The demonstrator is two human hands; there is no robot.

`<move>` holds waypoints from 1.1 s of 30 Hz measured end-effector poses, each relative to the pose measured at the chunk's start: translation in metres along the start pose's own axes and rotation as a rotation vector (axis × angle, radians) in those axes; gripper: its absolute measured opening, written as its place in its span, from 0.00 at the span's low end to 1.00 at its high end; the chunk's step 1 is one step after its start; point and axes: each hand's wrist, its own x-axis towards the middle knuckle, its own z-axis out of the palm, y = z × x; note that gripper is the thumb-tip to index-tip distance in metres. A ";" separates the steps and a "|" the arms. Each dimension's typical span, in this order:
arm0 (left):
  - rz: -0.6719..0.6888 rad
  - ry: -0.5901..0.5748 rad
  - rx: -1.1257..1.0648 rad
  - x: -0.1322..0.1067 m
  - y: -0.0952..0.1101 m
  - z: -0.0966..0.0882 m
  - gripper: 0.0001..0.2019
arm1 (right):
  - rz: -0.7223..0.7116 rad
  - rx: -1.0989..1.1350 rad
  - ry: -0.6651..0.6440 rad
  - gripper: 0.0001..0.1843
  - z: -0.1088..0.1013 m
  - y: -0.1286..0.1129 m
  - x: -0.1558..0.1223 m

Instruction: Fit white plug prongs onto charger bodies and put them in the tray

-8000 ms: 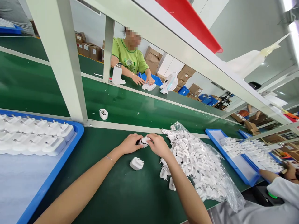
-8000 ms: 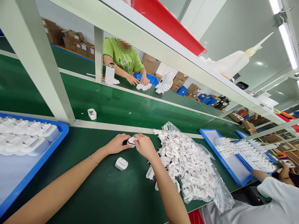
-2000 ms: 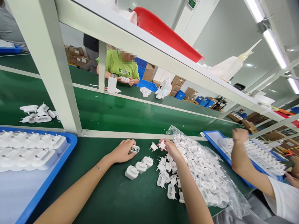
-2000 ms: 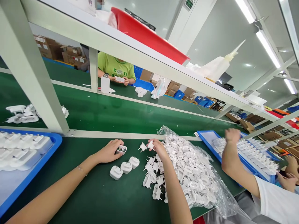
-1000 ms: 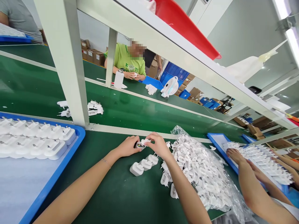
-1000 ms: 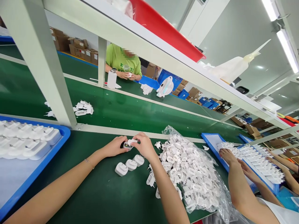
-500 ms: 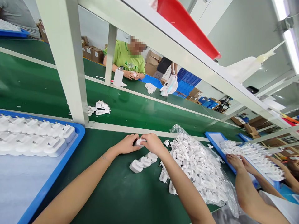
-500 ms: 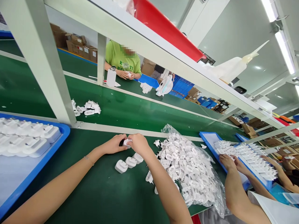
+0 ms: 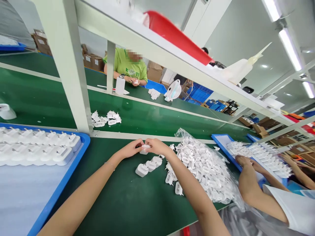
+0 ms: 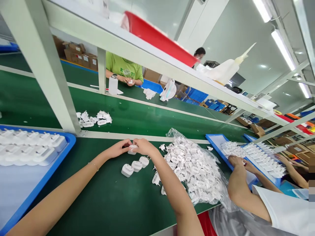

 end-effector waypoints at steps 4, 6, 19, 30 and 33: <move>-0.035 -0.010 0.029 -0.010 0.005 0.002 0.13 | -0.059 0.454 0.169 0.24 -0.003 0.028 -0.049; -0.051 -0.073 0.037 -0.020 0.008 0.000 0.14 | -0.033 0.526 0.221 0.33 0.014 0.036 -0.077; -0.057 0.075 0.383 -0.068 0.028 0.044 0.34 | 0.136 0.440 0.497 0.39 0.105 0.010 -0.078; -0.272 0.673 0.576 -0.207 0.086 -0.051 0.32 | -0.165 0.728 0.309 0.30 0.083 -0.071 -0.055; -0.560 1.051 0.694 -0.279 0.062 -0.098 0.37 | -0.358 0.746 0.153 0.30 0.080 -0.133 -0.028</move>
